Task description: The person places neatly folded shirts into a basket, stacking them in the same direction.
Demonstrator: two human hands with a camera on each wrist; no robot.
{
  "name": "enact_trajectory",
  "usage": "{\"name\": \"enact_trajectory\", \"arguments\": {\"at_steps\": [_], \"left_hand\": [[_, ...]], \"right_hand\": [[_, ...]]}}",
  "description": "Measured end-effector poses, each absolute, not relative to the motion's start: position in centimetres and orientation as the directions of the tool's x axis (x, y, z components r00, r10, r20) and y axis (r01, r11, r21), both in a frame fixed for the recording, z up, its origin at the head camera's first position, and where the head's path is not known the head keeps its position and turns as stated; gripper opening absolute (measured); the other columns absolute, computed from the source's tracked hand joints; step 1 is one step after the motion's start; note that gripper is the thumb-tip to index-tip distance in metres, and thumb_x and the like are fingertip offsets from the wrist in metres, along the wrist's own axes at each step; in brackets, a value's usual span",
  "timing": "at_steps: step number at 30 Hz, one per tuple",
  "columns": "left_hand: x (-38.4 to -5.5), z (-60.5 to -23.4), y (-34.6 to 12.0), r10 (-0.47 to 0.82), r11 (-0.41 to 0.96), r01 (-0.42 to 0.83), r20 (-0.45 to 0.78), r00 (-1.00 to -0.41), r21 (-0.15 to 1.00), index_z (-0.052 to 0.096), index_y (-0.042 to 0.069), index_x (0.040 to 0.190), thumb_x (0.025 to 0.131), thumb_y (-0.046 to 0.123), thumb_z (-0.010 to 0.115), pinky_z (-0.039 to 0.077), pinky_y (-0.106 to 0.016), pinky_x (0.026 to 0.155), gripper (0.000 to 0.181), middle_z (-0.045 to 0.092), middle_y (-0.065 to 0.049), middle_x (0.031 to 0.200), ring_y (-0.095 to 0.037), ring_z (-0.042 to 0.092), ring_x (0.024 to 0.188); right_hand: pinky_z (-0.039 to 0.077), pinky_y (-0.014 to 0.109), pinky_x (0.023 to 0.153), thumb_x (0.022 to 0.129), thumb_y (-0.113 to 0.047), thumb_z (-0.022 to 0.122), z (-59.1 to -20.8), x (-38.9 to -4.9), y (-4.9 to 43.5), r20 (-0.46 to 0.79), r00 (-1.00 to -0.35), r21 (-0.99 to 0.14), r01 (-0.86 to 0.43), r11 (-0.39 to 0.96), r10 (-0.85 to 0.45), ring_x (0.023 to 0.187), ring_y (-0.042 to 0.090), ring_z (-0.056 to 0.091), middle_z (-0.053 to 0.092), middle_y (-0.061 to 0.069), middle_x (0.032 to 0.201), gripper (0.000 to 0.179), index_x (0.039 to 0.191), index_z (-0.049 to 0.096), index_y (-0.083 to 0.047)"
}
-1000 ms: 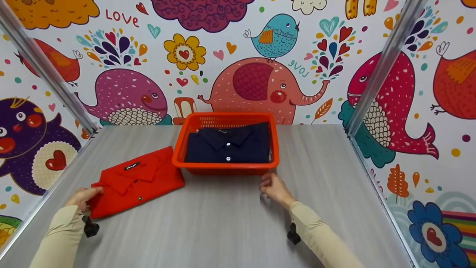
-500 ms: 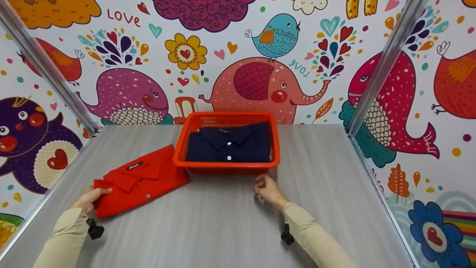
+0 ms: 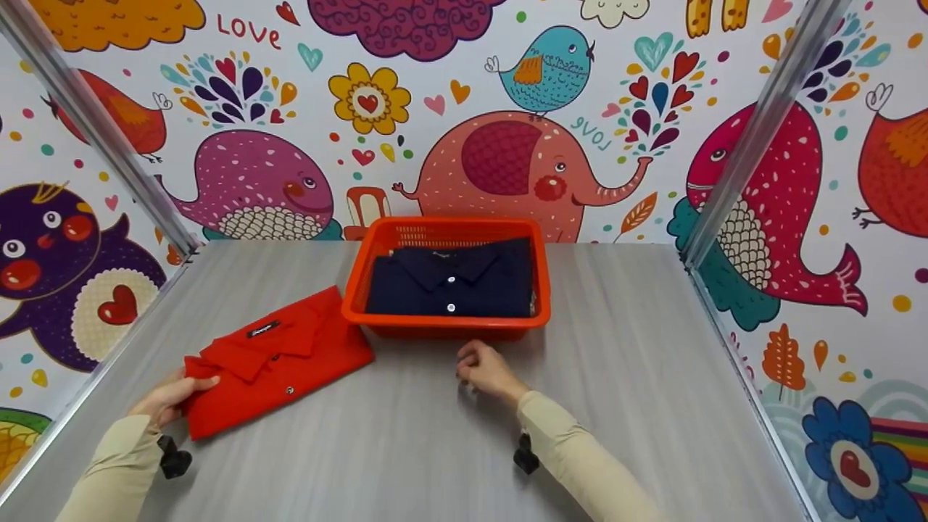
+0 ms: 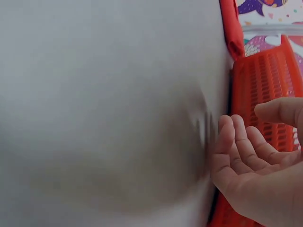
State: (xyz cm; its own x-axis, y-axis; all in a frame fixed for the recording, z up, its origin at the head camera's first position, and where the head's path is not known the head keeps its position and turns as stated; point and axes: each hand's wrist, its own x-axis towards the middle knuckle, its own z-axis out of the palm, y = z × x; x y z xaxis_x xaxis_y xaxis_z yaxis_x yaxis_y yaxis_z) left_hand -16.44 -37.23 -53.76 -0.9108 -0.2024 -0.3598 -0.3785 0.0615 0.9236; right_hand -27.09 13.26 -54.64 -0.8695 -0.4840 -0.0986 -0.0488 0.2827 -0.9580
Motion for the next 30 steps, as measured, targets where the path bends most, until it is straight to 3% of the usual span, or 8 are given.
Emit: {"name": "enact_trajectory", "arguments": {"at_steps": [4, 9, 15, 24, 30], "left_hand": [[-16.0, -53.8, -37.8, -0.153, 0.055, -0.41, -0.398, -0.904, 0.91, 0.024, -0.011, 0.141, 0.091, 0.009, 0.055, 0.021, -0.046, 0.109, 0.062, 0.026, -0.022, 0.147, -0.034, 0.026, 0.131], [-16.7, -53.9, -38.0, -0.119, 0.179, -0.446, -0.431, -0.895, 0.877, 0.016, -0.014, 0.143, 0.09, 0.008, 0.056, 0.03, -0.053, 0.105, 0.07, 0.028, -0.033, 0.141, -0.046, 0.033, 0.125], [-16.6, -54.1, -38.0, -0.078, 0.188, -0.478, -0.472, -0.878, 0.858, 0.006, -0.013, 0.147, 0.091, 0.008, 0.054, 0.025, -0.056, 0.107, 0.077, 0.021, -0.033, 0.145, -0.047, 0.025, 0.129], [-16.7, -54.1, -37.5, -0.113, 0.246, -0.49, -0.477, -0.872, 0.837, 0.025, -0.016, 0.138, 0.088, 0.007, 0.059, 0.036, -0.051, 0.1, 0.064, 0.042, -0.03, 0.132, -0.041, 0.041, 0.117], [-16.4, -54.0, -37.3, -0.141, 0.218, -0.517, -0.497, -0.856, 0.828, 0.026, -0.016, 0.135, 0.087, 0.007, 0.059, 0.034, -0.05, 0.102, 0.063, 0.041, -0.028, 0.13, -0.041, 0.039, 0.118]], "right_hand": [[0.055, 0.044, 0.069, 0.088, 0.002, 0.057, -54.2, -27.1, 11.3, -0.108, -0.847, -0.958, -0.051, 0.282, -0.521, 0.083, 0.034, 0.063, 0.062, 0.025, 0.099, 0.027, 0.112, 0.051, 0.012], [0.054, 0.045, 0.075, 0.088, 0.002, 0.057, -53.9, -27.2, 8.7, -0.104, -0.828, -0.955, -0.07, 0.287, -0.55, 0.087, 0.035, 0.063, 0.062, 0.026, 0.101, 0.03, 0.115, 0.052, 0.014], [0.053, 0.045, 0.08, 0.086, 0.003, 0.058, -53.8, -27.4, 4.9, -0.123, -0.82, -0.975, -0.005, 0.222, -0.559, 0.094, 0.038, 0.062, 0.06, 0.029, 0.11, 0.038, 0.12, 0.05, 0.018], [0.048, 0.044, 0.091, 0.087, 0.002, 0.054, -54.5, -27.7, 0.5, -0.238, -0.805, -0.969, 0.235, 0.076, -0.544, 0.098, 0.028, 0.056, 0.058, 0.02, 0.105, 0.043, 0.125, 0.044, 0.018], [0.047, 0.037, 0.088, 0.085, 0.0, 0.056, -55.0, -27.7, -1.4, -0.299, -0.791, -0.934, 0.356, -0.005, -0.534, 0.091, 0.02, 0.056, 0.057, 0.008, 0.092, 0.049, 0.129, 0.04, 0.014]]}}
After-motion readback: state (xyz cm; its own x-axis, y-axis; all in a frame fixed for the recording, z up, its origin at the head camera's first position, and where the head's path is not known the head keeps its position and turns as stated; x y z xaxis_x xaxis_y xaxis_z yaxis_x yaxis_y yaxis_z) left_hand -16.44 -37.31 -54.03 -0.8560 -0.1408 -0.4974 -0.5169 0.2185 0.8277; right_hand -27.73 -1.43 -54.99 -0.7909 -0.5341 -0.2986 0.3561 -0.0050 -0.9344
